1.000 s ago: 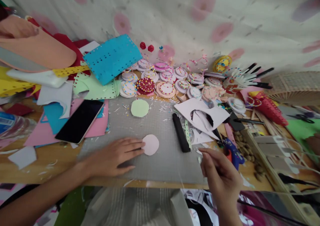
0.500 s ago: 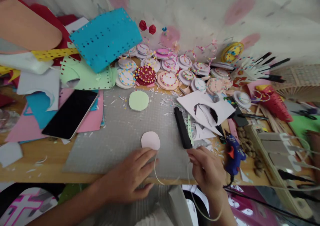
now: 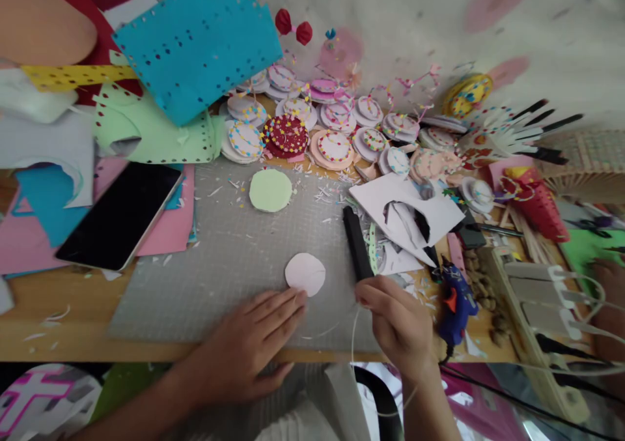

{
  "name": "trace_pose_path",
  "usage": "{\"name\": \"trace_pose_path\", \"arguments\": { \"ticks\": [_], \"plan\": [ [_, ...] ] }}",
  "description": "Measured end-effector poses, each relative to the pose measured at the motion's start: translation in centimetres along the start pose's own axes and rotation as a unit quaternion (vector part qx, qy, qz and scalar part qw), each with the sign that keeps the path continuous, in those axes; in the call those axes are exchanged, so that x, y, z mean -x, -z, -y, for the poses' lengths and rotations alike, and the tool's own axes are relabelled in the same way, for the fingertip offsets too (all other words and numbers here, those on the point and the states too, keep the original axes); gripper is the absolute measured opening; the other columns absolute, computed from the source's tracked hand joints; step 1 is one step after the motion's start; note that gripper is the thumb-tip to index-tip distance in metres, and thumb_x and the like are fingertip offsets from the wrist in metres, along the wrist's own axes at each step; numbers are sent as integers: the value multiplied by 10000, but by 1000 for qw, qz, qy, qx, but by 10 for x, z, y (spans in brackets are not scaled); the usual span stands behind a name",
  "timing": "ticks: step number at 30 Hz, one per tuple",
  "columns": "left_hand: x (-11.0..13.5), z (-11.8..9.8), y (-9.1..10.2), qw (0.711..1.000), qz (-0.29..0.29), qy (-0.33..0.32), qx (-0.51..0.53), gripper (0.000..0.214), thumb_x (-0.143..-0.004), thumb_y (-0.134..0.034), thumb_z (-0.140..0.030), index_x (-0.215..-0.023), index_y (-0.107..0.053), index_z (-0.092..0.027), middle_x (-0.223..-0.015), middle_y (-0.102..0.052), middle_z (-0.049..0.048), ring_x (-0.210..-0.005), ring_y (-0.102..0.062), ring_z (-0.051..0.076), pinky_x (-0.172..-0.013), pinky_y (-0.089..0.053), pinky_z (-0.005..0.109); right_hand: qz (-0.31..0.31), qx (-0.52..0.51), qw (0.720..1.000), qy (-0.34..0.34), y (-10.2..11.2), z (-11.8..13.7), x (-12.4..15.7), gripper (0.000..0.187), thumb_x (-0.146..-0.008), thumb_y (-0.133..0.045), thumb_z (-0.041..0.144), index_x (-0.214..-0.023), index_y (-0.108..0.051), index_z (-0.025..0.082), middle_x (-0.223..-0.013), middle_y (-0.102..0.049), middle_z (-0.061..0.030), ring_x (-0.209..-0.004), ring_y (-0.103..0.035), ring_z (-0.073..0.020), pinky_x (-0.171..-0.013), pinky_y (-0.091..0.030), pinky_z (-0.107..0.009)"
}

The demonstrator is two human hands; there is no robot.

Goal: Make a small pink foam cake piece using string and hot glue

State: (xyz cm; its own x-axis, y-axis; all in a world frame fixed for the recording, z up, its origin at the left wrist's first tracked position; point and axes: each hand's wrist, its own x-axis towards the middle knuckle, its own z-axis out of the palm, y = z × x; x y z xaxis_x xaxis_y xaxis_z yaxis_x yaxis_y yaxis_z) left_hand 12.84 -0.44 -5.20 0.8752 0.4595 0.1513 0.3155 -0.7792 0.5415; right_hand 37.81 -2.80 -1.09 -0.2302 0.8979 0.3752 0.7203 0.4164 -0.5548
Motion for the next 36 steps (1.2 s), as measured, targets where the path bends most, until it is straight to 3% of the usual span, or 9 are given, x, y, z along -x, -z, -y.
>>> {"name": "trace_pose_path", "arguments": {
  "ticks": [2, 4, 8, 12, 16, 20, 25, 30, 36],
  "plan": [
    [8, 1, 3, 996, -73, 38, 16, 397, -864, -513, -156, -1259, -547, -134, -1226, -658, 138, -1132, -607, 261, -984, -477, 425, 19, -9, 1000, 5, -5, -3, -8, 345, -897, -348, 7, -964, -608, 224, -728, -607, -29, -627, -585, -130, -537, -457, -223],
    [17, 0, 5, 984, -133, 108, 58, 293, -885, -500, -133, -1163, -579, -181, -1070, -698, 89, -990, -652, 213, -899, -521, 367, 46, -14, 999, 19, -10, -7, -15, 346, -912, -336, 25, -959, -616, 222, -713, -595, -22, -616, -577, -127, -535, -449, -223],
    [23, -5, 4, 955, -154, 204, 149, 366, -918, -533, -256, -1277, -471, -222, -994, -682, 51, -892, -667, 176, -792, -562, 291, 86, -48, 993, 60, -20, -13, -24, 318, -942, -348, 61, -983, -617, 225, -695, -591, -12, -603, -558, -125, -534, -433, -224],
    [17, 1, 2, 978, -150, 113, 95, 201, -964, -489, -236, -1134, -584, -188, -964, -685, 51, -866, -654, 166, -792, -545, 285, 92, -84, 992, 34, -27, -14, -24, 313, -950, -364, 57, -1056, -596, 237, -772, -611, -27, -681, -582, -134, -593, -463, -242],
    [11, 10, 2, 992, -116, 35, 15, 134, -938, -512, -131, -891, -637, -148, -742, -645, 13, -653, -573, 146, -622, -479, 299, 22, -91, 995, -46, -34, -8, -24, 212, -928, -493, 90, -1043, -603, 230, -822, -655, -26, -695, -611, -141, -595, -470, -248],
    [6, 11, 4, 992, -119, -16, -33, 191, -916, -510, -77, -790, -635, -147, -719, -639, 14, -662, -568, 152, -618, -456, 314, -29, -92, 987, -130, -39, -3, -26, 149, -914, -547, 104, -968, -608, 230, -793, -635, -7, -661, -583, -133, -592, -457, -255],
    [2, 9, 4, 987, -133, -37, -84, 192, -911, -517, -84, -773, -635, -147, -859, -690, 49, -750, -593, 170, -684, -480, 336, -49, -138, 984, -97, -38, -3, -21, 179, -892, -559, 83, -976, -610, 233, -902, -620, -36, -869, -590, -191, -762, -468, -349],
    [2, 9, 0, 986, -127, -42, -102, 138, -899, -555, -91, -788, -629, -128, -782, -671, 40, -763, -596, 181, -710, -491, 345, -70, -114, 985, -105, -37, -1, -12, 236, -884, -544, 35, -998, -611, 230, -928, -614, -35, -874, -586, -175, -750, -465, -321],
    [0, 4, -7, 985, -143, -25, -97, 173, -922, -535, -117, -779, -632, -127, -747, -650, 32, -805, -588, 193, -735, -499, 359, -111, -62, 979, -159, -45, -7, 0, 141, -897, -562, 109, -959, -607, 227, -896, -629, -35, -850, -608, -182, -746, -489, -322]
  ]
}}
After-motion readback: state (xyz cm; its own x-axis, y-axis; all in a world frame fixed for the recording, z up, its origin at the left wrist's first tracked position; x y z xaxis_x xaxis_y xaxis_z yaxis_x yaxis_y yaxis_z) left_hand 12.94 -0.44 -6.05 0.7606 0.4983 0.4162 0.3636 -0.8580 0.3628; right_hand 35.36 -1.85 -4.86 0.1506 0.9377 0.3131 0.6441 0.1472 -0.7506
